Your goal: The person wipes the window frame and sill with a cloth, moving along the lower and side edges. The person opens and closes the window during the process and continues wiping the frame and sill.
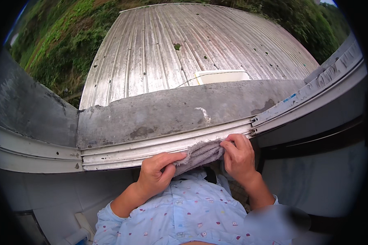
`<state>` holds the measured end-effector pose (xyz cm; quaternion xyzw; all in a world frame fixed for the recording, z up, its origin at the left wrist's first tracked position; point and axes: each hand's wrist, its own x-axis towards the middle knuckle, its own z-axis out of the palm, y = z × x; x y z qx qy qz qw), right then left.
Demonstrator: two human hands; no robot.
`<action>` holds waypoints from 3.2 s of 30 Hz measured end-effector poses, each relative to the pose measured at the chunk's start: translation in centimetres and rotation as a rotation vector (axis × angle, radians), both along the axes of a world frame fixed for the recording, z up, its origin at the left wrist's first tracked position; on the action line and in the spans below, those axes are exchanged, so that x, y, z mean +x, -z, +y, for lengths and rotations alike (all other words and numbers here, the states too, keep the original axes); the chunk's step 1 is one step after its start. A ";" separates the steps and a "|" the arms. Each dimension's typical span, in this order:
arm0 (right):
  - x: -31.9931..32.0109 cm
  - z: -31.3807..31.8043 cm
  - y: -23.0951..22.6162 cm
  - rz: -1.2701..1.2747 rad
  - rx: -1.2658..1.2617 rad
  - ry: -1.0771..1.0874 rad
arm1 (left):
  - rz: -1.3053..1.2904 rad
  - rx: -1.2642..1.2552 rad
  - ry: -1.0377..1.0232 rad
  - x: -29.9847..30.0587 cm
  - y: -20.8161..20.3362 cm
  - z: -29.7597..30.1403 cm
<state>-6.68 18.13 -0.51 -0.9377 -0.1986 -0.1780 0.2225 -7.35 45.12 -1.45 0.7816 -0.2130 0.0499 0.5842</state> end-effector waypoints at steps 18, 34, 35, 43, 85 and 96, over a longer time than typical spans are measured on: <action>-0.1 7.2 1.3 -0.067 -0.184 -0.268 | -0.067 -0.024 0.164 -2.2 0.3 5.5; 1.1 14.0 3.5 -0.041 0.236 -0.556 | 0.005 -0.025 -0.068 -4.4 0.2 9.2; 1.3 14.2 3.5 0.003 0.371 -0.579 | 0.003 -0.032 -0.052 -4.5 0.1 9.2; -0.7 5.1 0.8 0.234 0.606 -0.343 | -0.035 -0.119 0.088 -4.9 -0.4 8.0; 0.5 8.3 1.5 0.004 0.091 -0.446 | -0.271 0.723 -0.255 -2.5 -0.4 0.9; 1.4 5.6 1.6 -0.057 -0.051 -0.443 | -0.284 0.758 -0.224 -2.4 -0.1 0.4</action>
